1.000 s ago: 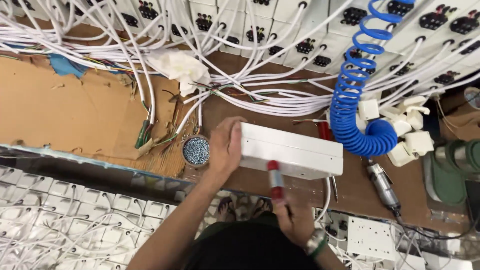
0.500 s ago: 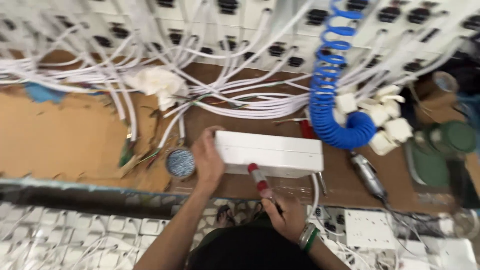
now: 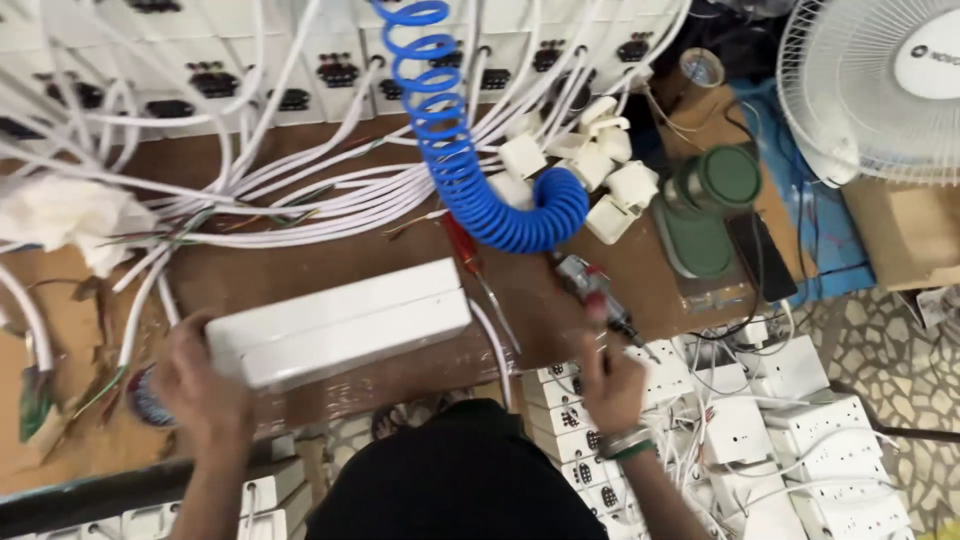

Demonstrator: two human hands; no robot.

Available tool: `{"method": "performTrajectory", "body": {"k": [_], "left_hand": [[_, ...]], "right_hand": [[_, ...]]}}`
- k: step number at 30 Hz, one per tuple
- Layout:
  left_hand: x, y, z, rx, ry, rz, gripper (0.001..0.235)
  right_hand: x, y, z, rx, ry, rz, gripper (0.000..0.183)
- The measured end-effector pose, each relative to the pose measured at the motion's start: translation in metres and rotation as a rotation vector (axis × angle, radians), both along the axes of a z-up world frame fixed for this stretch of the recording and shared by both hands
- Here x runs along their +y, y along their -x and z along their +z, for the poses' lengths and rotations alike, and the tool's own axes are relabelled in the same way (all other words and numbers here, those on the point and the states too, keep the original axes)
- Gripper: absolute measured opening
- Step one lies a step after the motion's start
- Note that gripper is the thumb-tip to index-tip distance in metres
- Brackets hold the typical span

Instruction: Assembling components into an electrical switch box using a pneumatic screwdriver and other tools.

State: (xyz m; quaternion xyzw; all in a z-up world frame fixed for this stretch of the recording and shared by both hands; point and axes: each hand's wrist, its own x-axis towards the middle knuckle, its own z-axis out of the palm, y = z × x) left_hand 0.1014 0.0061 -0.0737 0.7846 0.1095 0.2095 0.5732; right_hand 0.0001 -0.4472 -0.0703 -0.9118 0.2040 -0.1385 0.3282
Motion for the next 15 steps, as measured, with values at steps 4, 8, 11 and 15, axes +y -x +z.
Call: {"method": "performTrajectory", "body": {"k": [4, 8, 11, 15], "left_hand": [[-0.004, 0.014, 0.023, -0.048, 0.023, 0.068, 0.037], [-0.003, 0.006, 0.017, 0.045, -0.183, 0.173, 0.039], [-0.005, 0.011, 0.018, -0.032, -0.114, 0.213, 0.038], [-0.003, 0.017, -0.029, -0.014, -0.415, 0.321, 0.036]], "right_hand": [[-0.103, -0.022, 0.016, 0.005, 0.377, 0.022, 0.031], [-0.171, -0.044, -0.012, 0.239, 0.474, 0.149, 0.037], [-0.105, -0.070, 0.020, 0.143, 0.588, 0.232, 0.039], [-0.047, -0.091, 0.058, -0.041, 0.673, 0.441, 0.061]]}}
